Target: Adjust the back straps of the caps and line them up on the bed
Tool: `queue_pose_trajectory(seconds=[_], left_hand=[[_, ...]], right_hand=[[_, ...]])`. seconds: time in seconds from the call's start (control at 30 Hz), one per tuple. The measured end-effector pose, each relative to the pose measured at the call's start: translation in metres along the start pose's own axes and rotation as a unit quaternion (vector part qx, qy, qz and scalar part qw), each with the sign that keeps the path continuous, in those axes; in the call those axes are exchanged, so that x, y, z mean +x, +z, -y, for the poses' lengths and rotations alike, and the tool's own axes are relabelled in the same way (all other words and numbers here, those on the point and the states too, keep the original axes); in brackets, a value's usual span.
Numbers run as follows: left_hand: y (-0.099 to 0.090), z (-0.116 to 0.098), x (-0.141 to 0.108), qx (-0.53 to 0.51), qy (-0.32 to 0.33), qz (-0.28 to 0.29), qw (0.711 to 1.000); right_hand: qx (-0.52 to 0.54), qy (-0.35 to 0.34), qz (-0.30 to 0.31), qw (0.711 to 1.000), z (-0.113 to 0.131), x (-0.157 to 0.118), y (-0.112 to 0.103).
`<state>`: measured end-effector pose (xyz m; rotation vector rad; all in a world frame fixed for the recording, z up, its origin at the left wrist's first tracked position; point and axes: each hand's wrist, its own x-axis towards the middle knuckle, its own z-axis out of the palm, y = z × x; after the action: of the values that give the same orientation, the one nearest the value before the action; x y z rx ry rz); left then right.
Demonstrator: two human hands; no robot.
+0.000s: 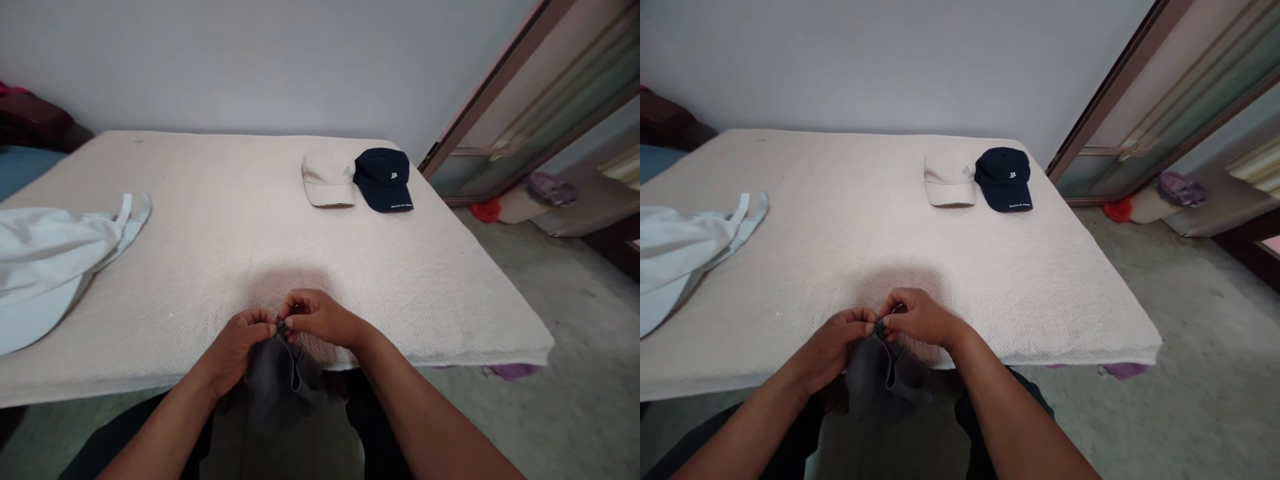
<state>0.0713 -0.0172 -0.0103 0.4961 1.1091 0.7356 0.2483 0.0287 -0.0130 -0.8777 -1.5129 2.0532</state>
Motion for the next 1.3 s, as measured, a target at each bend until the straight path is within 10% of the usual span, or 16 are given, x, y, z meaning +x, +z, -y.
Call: queue_pose_trajectory(seconds=[1.03,1.3], left_hand=[[-0.003,0.003,0.003,-0.007,0.014,-0.026,1.000],[-0.006,0.007,0.005,0.003,0.017,-0.047,0.999]], right_hand=[[-0.041,-0.014,-0.008,0.999,-0.009,0.003,0.003],[-0.189,-0.061,-0.044,0.979,-0.001,-0.001,0.004]])
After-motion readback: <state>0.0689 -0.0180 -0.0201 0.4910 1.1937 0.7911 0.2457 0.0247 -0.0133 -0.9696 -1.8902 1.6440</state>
